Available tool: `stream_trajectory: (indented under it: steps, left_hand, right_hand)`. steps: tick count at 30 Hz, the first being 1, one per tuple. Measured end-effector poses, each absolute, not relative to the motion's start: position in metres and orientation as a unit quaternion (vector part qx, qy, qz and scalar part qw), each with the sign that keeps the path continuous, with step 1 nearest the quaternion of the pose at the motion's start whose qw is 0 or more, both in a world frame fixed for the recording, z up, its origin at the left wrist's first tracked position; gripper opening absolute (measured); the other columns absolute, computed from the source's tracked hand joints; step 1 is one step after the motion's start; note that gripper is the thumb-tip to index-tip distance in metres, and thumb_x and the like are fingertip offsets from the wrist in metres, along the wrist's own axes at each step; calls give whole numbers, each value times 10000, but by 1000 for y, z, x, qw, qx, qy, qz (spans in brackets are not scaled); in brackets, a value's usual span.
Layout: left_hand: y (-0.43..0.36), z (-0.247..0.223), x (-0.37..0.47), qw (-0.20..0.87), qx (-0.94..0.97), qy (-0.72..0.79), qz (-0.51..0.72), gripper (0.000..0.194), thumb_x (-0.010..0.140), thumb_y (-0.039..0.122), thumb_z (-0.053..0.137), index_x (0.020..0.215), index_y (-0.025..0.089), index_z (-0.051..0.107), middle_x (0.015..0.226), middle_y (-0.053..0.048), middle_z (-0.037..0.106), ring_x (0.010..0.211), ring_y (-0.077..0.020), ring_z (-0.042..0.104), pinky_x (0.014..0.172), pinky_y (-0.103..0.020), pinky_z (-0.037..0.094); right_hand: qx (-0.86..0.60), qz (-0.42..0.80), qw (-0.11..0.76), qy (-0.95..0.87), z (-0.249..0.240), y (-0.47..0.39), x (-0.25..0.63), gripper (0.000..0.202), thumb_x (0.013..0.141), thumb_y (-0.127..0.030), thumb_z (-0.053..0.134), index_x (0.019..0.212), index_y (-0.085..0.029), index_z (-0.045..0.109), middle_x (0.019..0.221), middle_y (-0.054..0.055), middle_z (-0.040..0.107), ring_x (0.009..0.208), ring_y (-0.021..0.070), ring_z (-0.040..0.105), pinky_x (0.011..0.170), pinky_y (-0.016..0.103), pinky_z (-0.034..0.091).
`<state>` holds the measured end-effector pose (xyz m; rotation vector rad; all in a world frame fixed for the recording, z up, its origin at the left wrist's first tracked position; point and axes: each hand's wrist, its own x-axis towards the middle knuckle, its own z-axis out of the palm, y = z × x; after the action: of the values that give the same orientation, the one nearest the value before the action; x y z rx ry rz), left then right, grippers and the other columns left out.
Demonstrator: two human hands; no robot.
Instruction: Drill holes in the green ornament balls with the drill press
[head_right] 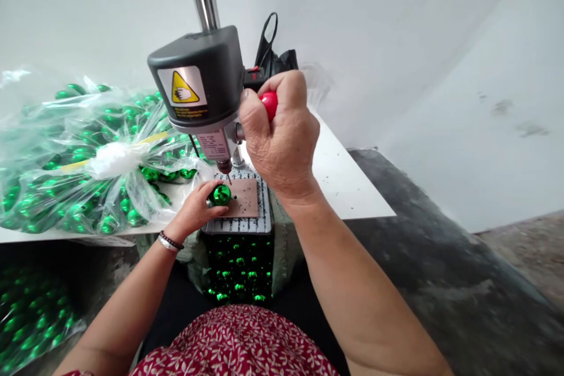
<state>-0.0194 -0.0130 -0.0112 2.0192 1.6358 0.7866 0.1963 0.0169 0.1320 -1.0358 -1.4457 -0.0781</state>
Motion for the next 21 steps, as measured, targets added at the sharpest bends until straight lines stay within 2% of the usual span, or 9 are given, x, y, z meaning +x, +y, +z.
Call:
stream_trajectory:
  steps: [6,10,13,17,21]
  left_hand:
    - [-6,-18,-15,190,754,570,265,572,863,296,713,1410,203,576,1327,-158,621,1257,-317,602,1142,-509,457]
    - [-5,-17,-14,231,772,525,275,560,889,297,643,1427,184,541,1402,-159,612,1307,-313,579,1155,-484,442]
    - [-5,-16,-14,269,757,521,288,529,911,336,600,1408,169,540,1385,-156,637,1289,-306,594,1140,-471,444]
    - [-6,-15,-13,303,682,580,326,616,823,360,702,1375,155,520,1317,-148,669,1164,-280,646,1052,-443,489]
    - [-3,-14,-12,301,640,612,353,566,698,306,786,1196,159,560,1063,-73,706,897,-195,651,853,-348,526]
  right_hand:
    - [-459,-34,609,-645,131,17,198,287,1027,-474,412,959,-210,500,899,-4,577,836,57,577,728,205,505]
    - [-480,-37,593,-645,133,16,198,320,1033,-493,389,962,-205,509,945,5,598,871,58,586,779,221,523]
    - [-494,-39,587,-640,135,14,198,330,1029,-504,396,961,-202,511,958,6,601,880,57,589,791,227,524]
    - [-500,-44,585,-637,134,14,197,348,1031,-514,372,962,-203,511,959,3,597,894,53,600,785,223,524]
    - [-494,-46,584,-642,133,15,198,352,1039,-508,349,973,-201,509,952,-1,594,902,49,601,764,209,524]
